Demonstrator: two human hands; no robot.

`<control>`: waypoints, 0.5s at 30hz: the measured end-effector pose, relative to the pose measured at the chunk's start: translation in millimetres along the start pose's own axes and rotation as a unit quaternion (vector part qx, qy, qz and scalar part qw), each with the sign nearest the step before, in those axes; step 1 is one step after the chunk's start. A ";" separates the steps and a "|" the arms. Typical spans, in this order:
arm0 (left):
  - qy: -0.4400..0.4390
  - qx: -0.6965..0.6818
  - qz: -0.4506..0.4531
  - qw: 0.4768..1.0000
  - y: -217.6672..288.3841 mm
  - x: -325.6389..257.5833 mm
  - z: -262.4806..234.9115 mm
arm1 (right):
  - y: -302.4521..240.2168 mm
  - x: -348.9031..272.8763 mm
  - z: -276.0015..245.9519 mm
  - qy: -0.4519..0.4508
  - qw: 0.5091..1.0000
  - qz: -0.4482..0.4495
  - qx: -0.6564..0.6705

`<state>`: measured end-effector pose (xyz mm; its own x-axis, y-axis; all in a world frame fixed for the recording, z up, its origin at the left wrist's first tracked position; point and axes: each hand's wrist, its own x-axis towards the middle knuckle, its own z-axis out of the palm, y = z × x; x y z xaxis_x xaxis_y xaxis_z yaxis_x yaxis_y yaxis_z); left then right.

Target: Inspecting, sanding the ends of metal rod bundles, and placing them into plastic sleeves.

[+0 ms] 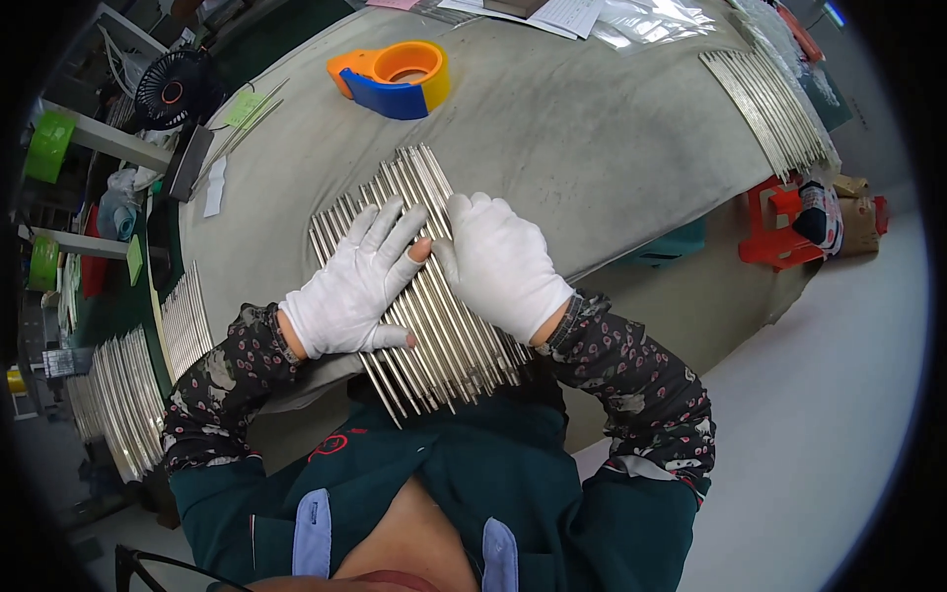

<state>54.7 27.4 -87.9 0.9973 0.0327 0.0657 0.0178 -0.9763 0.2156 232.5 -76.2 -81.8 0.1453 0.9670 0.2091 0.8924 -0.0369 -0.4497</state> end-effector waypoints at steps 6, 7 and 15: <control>-0.019 0.023 0.015 0.999 5.9 55.6 -1.7 | 54.3 3.6 -19.1 0.013 0.999 0.045 0.000; -0.024 0.050 0.025 0.998 5.3 68.0 -2.6 | 64.0 5.0 -25.2 0.011 0.998 0.056 0.020; 0.046 0.059 0.075 0.994 7.4 126.1 17.1 | 106.5 -13.0 -44.6 0.064 0.961 0.158 0.220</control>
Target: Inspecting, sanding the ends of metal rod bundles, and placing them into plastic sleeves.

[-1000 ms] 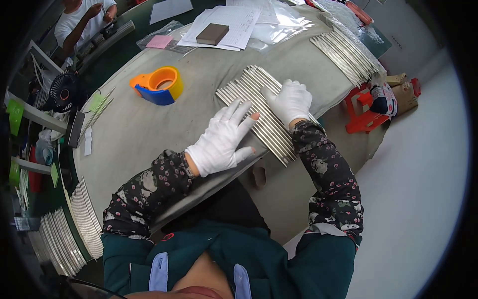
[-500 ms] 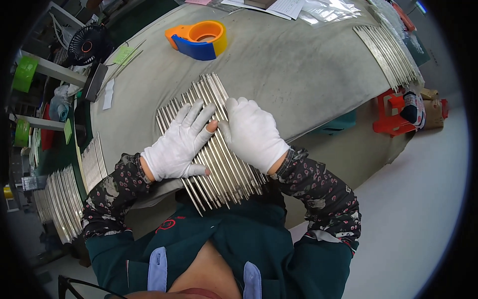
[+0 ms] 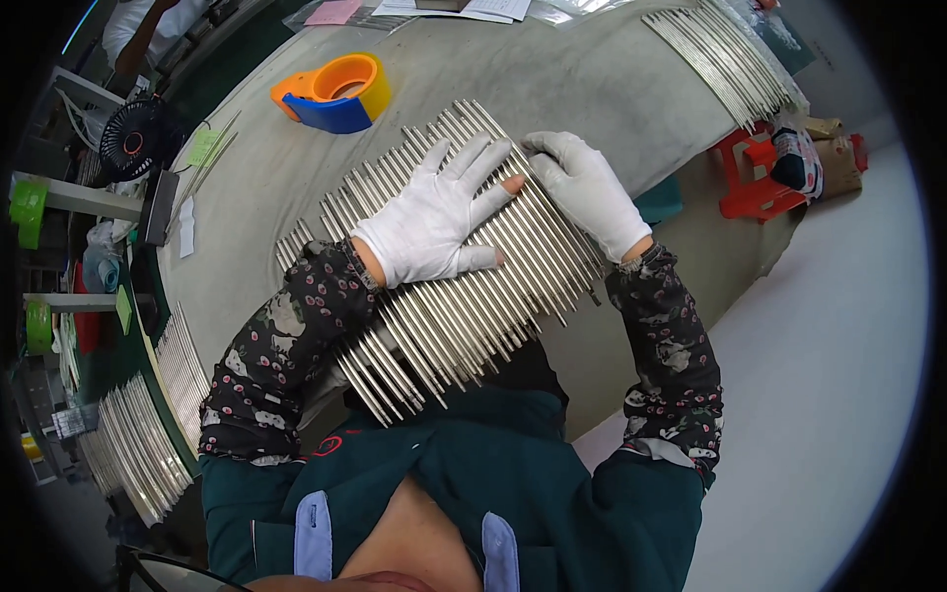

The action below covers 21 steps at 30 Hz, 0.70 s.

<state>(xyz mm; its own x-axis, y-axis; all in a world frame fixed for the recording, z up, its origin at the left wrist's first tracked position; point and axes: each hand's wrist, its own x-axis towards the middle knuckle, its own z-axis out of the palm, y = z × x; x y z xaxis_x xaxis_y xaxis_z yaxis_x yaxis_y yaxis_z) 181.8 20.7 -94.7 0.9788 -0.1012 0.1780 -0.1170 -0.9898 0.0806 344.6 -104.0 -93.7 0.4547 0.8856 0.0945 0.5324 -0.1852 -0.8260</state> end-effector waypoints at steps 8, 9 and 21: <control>-0.035 0.053 0.000 0.998 -23.9 27.0 6.0 | 6.7 -51.8 -13.9 0.126 0.959 0.030 0.250; -0.025 0.060 -0.008 0.998 -25.0 31.9 7.0 | 4.7 -64.4 -13.6 0.164 0.948 0.022 0.272; -0.027 0.070 0.005 0.997 -28.2 45.5 5.4 | -1.9 -93.7 70.0 0.423 0.797 -0.009 0.432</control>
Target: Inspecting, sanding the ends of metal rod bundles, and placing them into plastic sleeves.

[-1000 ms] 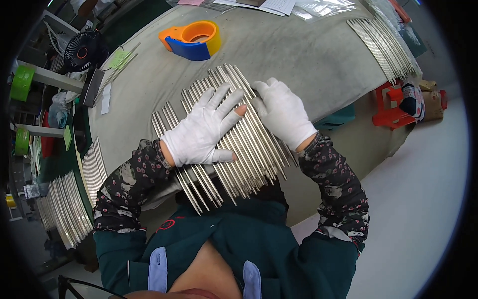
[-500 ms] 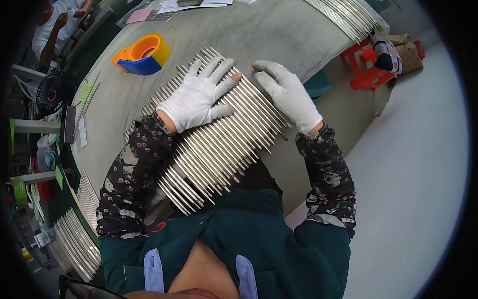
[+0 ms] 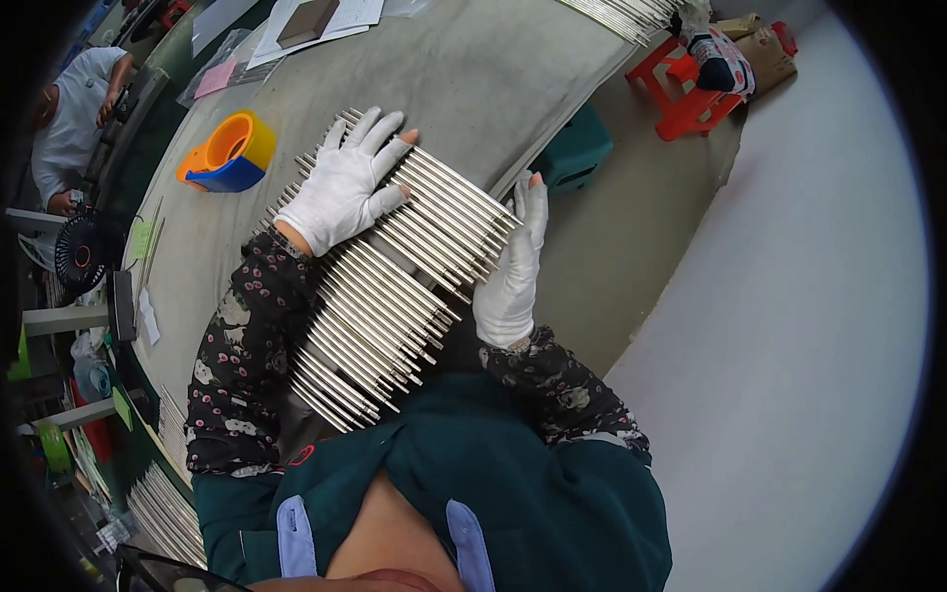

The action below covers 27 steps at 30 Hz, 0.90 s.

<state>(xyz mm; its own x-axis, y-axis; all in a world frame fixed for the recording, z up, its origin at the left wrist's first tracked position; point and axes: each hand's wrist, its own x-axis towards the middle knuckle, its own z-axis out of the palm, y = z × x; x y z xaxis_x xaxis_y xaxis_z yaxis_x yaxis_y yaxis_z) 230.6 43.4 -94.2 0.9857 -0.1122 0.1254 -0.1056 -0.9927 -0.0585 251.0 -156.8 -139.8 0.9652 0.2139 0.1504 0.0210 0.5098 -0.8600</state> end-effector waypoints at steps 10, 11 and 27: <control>0.072 -0.198 -0.110 0.971 -56.8 -20.4 17.3 | 12.8 1.0 -18.2 -0.025 0.999 -0.047 0.008; 0.061 -0.162 -0.084 0.981 -57.2 -22.8 16.0 | 13.7 1.1 -17.7 -0.028 0.998 -0.049 0.007; -0.039 -0.015 0.040 0.998 -7.0 -36.4 -7.9 | -5.8 -16.6 -50.9 -0.028 0.998 0.049 -0.010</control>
<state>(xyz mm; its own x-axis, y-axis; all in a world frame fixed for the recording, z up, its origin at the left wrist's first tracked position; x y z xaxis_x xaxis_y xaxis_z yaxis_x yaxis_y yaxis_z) 194.4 54.1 -90.4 0.9809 -0.1893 0.0440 -0.1878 -0.9816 -0.0350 248.1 -205.6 -162.2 0.9471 0.3078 0.0912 -0.0669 0.4670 -0.8817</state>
